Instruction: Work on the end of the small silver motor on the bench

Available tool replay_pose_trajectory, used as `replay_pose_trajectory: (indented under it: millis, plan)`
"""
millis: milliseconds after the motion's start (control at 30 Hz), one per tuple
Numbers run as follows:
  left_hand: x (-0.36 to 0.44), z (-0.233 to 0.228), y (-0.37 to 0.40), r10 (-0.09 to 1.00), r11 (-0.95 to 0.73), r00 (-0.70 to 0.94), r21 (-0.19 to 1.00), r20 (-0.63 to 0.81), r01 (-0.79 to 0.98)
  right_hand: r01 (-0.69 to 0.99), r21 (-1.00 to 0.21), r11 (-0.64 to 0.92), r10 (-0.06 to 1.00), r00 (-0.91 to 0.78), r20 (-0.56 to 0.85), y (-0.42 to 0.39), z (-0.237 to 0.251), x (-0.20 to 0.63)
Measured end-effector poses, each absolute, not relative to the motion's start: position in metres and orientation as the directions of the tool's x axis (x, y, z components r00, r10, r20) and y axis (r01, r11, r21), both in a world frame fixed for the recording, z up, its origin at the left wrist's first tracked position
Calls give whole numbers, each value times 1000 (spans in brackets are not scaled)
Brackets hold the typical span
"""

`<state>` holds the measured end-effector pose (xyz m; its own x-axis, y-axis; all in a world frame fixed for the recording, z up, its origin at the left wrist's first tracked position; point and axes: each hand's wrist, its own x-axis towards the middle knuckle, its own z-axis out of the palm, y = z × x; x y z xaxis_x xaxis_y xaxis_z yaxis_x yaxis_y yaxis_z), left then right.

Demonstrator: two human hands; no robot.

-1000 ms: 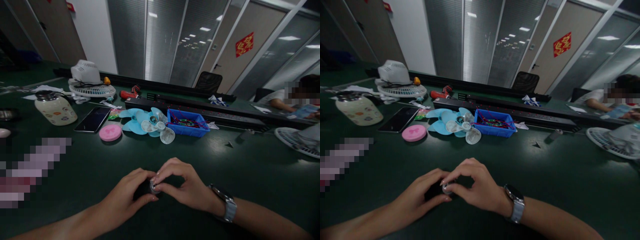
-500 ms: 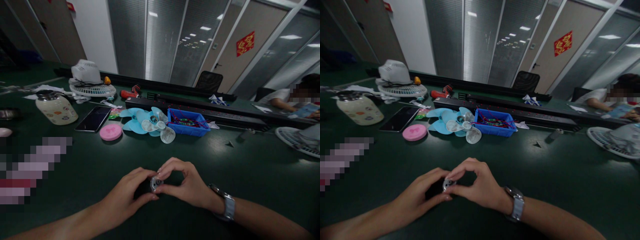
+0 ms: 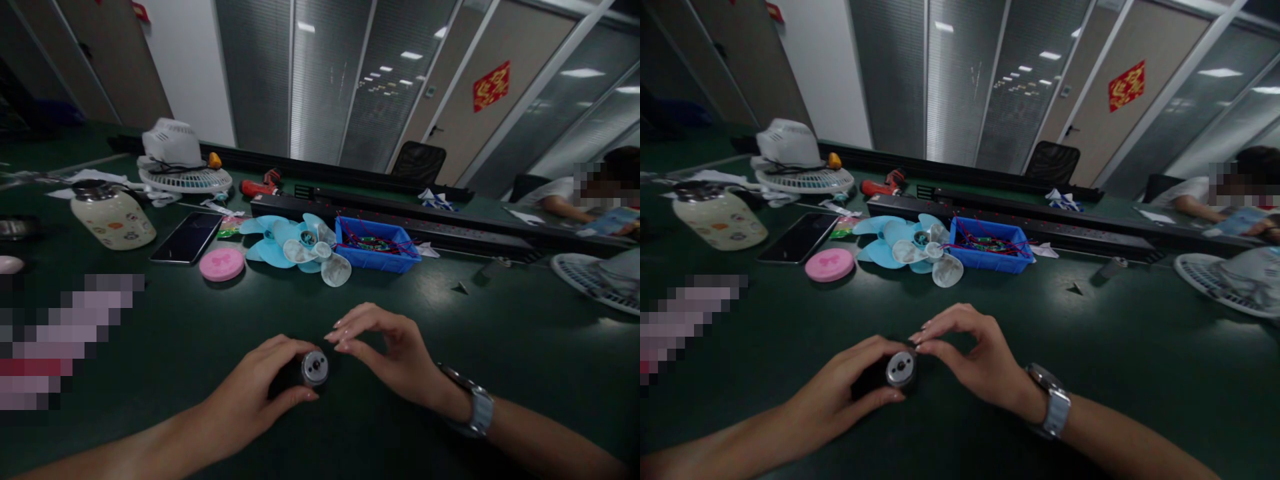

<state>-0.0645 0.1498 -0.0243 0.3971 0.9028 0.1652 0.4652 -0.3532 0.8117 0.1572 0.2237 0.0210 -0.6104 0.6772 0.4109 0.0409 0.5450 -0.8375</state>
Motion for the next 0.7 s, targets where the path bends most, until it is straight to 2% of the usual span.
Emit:
replay_pose_trajectory:
  millis: [100, 200, 300, 467, 700]
  plan:
    - [-65, -23, 150, 911, -323, 392, 809, 127, 490, 189, -868, 459, 741, -620, 257, 230, 8, 174]
    - [-64, -23, 150, 913, -317, 389, 805, 118, 501, 285, -846, 450, 715, -683, 150, 230, -8, 185]
    - [-63, -24, 150, 915, -321, 385, 800, 123, 507, 319, -797, 513, 672, -726, 142, 227, -16, 188]
    - [-64, -24, 150, 917, -308, 386, 793, 101, 525, 371, -741, 561, 673, -725, 147, 228, -15, 190]
    - [-65, -25, 150, 911, -328, 395, 785, 117, 525, 427, -601, 676, 639, -746, 188, 232, -16, 196]
